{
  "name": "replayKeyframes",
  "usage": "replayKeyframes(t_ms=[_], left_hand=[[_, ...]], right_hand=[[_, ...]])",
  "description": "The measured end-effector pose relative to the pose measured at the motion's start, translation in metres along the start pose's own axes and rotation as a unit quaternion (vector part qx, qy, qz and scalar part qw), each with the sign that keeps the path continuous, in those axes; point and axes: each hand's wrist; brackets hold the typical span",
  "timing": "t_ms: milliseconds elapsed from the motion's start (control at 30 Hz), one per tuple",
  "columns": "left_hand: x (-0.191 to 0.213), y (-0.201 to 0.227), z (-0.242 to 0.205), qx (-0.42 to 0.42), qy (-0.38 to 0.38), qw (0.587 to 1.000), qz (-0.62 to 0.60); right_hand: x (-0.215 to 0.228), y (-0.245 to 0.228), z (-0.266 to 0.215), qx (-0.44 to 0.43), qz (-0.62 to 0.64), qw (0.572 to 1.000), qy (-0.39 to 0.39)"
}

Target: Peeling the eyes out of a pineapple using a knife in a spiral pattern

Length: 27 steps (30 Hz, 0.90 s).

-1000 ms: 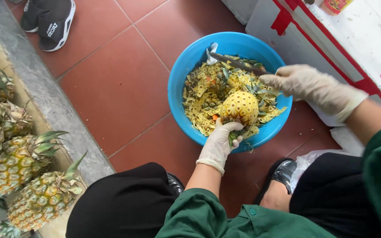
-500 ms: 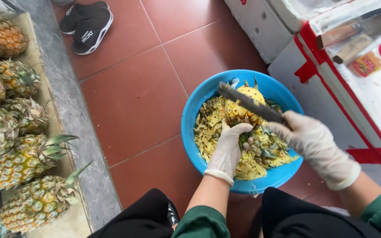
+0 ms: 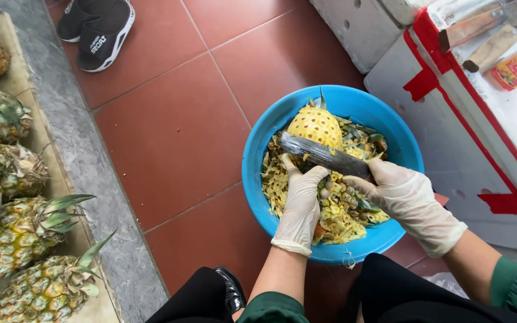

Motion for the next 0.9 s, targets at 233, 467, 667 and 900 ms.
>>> replayKeyframes(t_ms=[233, 467, 667, 900], left_hand=[[-0.002, -0.002, -0.016, -0.024, -0.007, 1.000, 0.007], [-0.001, -0.018, -0.024, -0.018, -0.045, 0.999, 0.023], [0.010, 0.000, -0.028, -0.033, -0.015, 0.997, 0.074], [0.013, -0.005, -0.026, -0.039, 0.020, 0.992, 0.116]], right_hand=[[0.008, -0.027, 0.004, -0.035, 0.006, 0.999, -0.008], [0.021, -0.001, 0.023, -0.138, 0.206, 0.968, 0.036], [0.018, -0.020, -0.044, -0.072, 0.077, 0.994, -0.012], [0.016, -0.043, -0.025, -0.070, 0.053, 0.996, -0.018]])
Point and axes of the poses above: each hand's wrist, its own z-axis towards the middle knuckle, its own x-axis out of the back of the hand, y = z × x, and after that the axes turned 1 degree about x, right-handed
